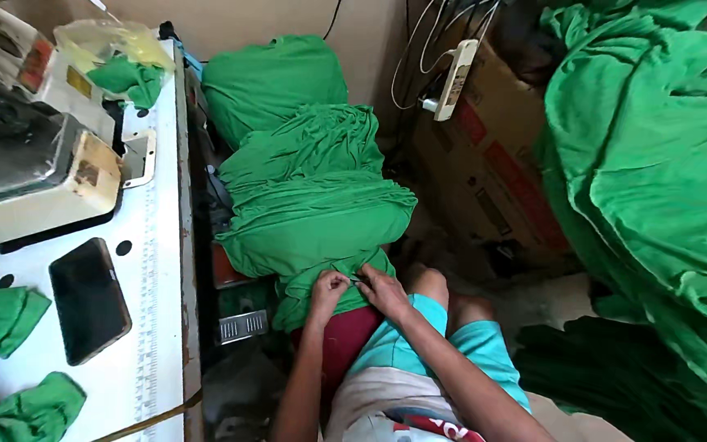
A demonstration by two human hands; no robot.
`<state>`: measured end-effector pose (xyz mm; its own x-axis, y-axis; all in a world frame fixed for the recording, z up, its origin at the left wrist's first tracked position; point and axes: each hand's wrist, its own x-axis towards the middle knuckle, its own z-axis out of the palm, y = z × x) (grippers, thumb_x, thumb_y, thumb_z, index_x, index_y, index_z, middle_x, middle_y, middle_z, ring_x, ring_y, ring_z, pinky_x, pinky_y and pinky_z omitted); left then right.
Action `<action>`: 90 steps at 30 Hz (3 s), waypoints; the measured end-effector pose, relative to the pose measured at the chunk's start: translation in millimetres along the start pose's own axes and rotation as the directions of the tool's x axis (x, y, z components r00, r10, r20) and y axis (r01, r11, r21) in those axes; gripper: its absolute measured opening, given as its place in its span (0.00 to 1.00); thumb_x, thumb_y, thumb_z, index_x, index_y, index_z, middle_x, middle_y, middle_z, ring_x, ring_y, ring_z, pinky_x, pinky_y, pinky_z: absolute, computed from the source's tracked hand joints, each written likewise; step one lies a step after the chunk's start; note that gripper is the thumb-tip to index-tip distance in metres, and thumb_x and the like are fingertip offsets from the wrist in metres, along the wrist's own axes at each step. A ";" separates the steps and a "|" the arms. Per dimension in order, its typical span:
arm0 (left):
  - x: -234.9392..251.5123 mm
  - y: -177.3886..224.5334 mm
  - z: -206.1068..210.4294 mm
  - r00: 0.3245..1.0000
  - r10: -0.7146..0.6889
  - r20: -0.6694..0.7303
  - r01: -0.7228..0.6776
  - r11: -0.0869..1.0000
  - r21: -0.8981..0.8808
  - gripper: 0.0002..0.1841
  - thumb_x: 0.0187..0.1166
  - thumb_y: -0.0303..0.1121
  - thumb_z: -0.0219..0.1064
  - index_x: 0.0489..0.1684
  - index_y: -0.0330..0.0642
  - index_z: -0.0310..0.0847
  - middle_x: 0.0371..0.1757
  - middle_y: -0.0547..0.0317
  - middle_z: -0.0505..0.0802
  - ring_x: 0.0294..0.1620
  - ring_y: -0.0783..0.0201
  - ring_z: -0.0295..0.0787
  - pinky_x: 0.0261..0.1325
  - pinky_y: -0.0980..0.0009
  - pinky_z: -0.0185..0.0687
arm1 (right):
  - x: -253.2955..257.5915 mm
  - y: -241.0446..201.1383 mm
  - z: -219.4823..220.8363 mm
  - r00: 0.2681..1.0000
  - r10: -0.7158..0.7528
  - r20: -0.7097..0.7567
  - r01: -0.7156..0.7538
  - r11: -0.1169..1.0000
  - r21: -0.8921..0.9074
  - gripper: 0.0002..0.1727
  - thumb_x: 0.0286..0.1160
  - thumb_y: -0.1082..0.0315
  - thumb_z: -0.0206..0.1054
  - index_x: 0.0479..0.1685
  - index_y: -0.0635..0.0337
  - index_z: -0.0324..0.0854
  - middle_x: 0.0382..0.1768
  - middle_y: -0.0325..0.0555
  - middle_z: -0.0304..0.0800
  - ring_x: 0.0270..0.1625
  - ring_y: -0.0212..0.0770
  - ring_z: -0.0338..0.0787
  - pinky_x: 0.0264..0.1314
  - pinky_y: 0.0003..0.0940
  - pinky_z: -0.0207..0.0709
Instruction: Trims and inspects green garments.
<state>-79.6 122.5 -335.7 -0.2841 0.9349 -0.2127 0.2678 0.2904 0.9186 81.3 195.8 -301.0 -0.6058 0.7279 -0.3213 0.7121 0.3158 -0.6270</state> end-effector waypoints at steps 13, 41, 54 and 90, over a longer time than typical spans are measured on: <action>1.4 3.2 -2.5 0.998 -0.010 0.062 0.010 1.000 0.003 0.09 0.82 0.28 0.65 0.49 0.30 0.87 0.59 0.42 0.87 0.56 0.60 0.88 0.62 0.67 0.85 | 4.1 1.5 10.4 0.993 -0.066 -0.096 0.064 0.998 -0.026 0.19 0.90 0.62 0.56 0.67 0.66 0.80 0.62 0.61 0.88 0.69 0.58 0.87 0.74 0.54 0.77; 23.0 9.9 15.5 0.974 0.033 -0.224 0.000 0.989 0.145 0.12 0.87 0.29 0.60 0.54 0.27 0.85 0.50 0.39 0.91 0.48 0.53 0.91 0.58 0.57 0.86 | 17.9 33.3 6.6 0.948 0.317 -0.043 -0.166 0.602 0.781 0.18 0.86 0.66 0.63 0.64 0.71 0.71 0.38 0.50 0.83 0.33 0.36 0.83 0.39 0.32 0.80; 3.3 13.1 15.9 0.998 0.049 0.038 -0.055 0.987 0.149 0.12 0.86 0.30 0.61 0.50 0.29 0.85 0.51 0.42 0.90 0.49 0.58 0.89 0.58 0.63 0.85 | 19.4 34.4 5.4 0.943 0.331 -0.027 -0.185 0.590 0.786 0.18 0.86 0.66 0.64 0.64 0.70 0.71 0.38 0.49 0.83 0.33 0.35 0.84 0.38 0.30 0.81; -11.5 14.5 26.6 0.997 0.078 -0.028 -0.070 0.977 0.204 0.12 0.87 0.30 0.58 0.52 0.31 0.86 0.55 0.42 0.89 0.56 0.53 0.87 0.64 0.58 0.82 | -9.1 4.4 -5.1 0.977 0.205 -0.062 -0.196 0.972 0.130 0.20 0.84 0.59 0.63 0.69 0.59 0.78 0.58 0.57 0.90 0.61 0.57 0.90 0.66 0.61 0.79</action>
<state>-48.0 121.4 -328.8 -0.2886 0.9484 -0.1312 0.4689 0.2595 0.8442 91.7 193.6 -297.2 -0.4234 0.8137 -0.3982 0.7648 0.0854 -0.6386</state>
